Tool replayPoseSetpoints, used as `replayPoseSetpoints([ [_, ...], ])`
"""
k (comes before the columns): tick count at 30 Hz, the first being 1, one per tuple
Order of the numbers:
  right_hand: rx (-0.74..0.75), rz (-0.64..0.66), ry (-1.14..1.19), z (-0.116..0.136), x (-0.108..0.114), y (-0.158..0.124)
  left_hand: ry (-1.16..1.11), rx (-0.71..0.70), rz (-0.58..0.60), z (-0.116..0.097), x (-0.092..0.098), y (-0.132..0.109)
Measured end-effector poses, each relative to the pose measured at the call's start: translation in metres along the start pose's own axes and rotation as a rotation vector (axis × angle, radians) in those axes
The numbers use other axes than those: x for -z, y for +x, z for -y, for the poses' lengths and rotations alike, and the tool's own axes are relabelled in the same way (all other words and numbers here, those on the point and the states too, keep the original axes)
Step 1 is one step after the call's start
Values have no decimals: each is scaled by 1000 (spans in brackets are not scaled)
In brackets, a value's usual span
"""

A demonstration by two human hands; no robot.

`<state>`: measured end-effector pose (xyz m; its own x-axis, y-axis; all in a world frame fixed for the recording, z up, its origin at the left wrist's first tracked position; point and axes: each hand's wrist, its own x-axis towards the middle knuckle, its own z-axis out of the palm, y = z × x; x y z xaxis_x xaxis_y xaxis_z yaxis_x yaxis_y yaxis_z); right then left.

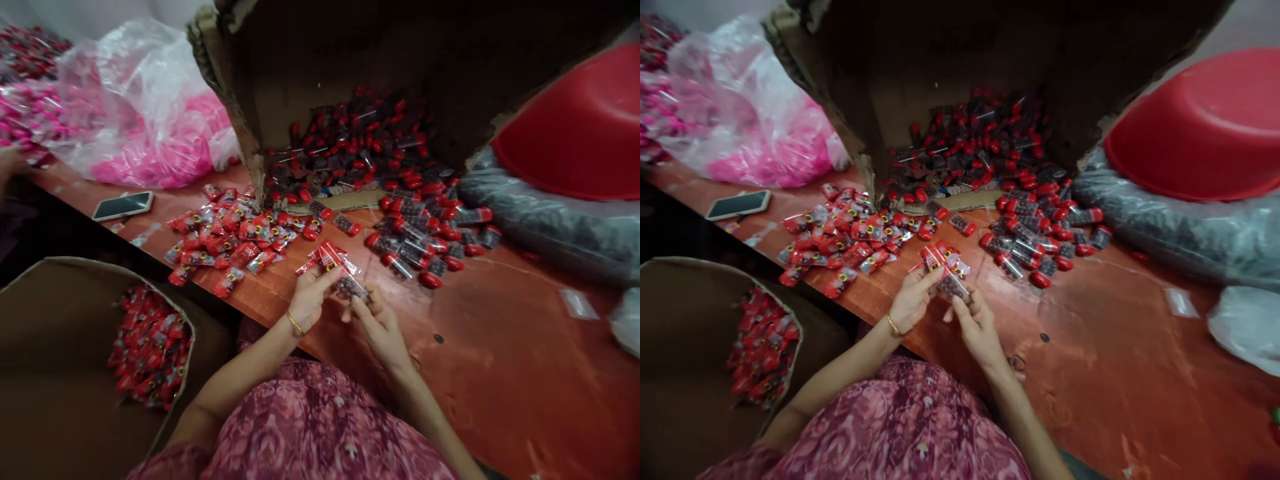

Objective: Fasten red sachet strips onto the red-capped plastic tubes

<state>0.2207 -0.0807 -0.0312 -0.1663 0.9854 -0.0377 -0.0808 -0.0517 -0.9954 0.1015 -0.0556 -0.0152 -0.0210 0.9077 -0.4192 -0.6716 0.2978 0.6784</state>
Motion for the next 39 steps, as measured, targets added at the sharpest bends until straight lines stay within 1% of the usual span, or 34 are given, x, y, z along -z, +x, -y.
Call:
replayPoseSetpoints([
  [3,-17,-27,15,-8,1,4,57,62,60,3,1,-3],
  [5,-44,-39,40,-11,-3,11,98,82,98,3,2,-5],
  [7,-43,-61,14,-12,-11,19,120,75,99,0,3,-7],
  [9,23,-102,-98,-11,-18,29,136,104,68,-8,7,-7],
  [11,129,-109,-293,-10,-21,41,157,175,14,-20,13,-4],
  [12,182,-98,-411,-8,-18,47,174,195,-20,-30,17,0],
  [13,230,-96,-539,-7,-13,53,184,188,-72,-41,22,5],
  [14,272,-113,-674,-5,-4,58,167,148,-139,-54,27,11],
  [16,311,-222,-958,-4,20,66,118,43,-244,-86,39,26],
  [17,299,-298,-1093,-5,34,68,94,-30,-324,-102,45,34],
  [18,258,-366,-1219,-7,47,70,45,-136,-397,-118,50,41],
  [19,215,-411,-1319,-10,59,70,3,-207,-459,-131,54,47],
  [20,189,-425,-1392,-14,69,69,-25,-251,-473,-141,57,51],
  [21,186,-417,-1440,-19,76,68,-39,-279,-457,-146,58,53],
  [22,200,-393,-1465,-24,81,65,-35,-292,-429,-146,56,54],
  [23,224,-366,-1474,-29,83,61,-11,-303,-395,-142,53,54],
  [25,263,-328,-1464,-35,81,52,121,-352,-353,-119,43,51],
  [26,269,-322,-1455,-37,78,48,242,-397,-343,-104,36,50],
  [27,270,-322,-1445,-38,76,45,419,-448,-323,-87,30,50],
  [29,271,-324,-1426,-39,73,40,894,-497,-162,-55,20,53],
  [31,276,-326,-1412,-38,72,39,1264,-554,-80,-31,15,61],
  [32,279,-327,-1406,-38,72,39,1401,-578,-60,-24,15,66],
  [33,281,-327,-1400,-39,72,39,1502,-600,-51,-19,15,70],
  [35,282,-333,-1390,-39,73,39,1627,-625,-36,-14,19,78],
  [39,297,-360,-1339,-34,71,38,1696,-662,-7,-16,26,80],
])
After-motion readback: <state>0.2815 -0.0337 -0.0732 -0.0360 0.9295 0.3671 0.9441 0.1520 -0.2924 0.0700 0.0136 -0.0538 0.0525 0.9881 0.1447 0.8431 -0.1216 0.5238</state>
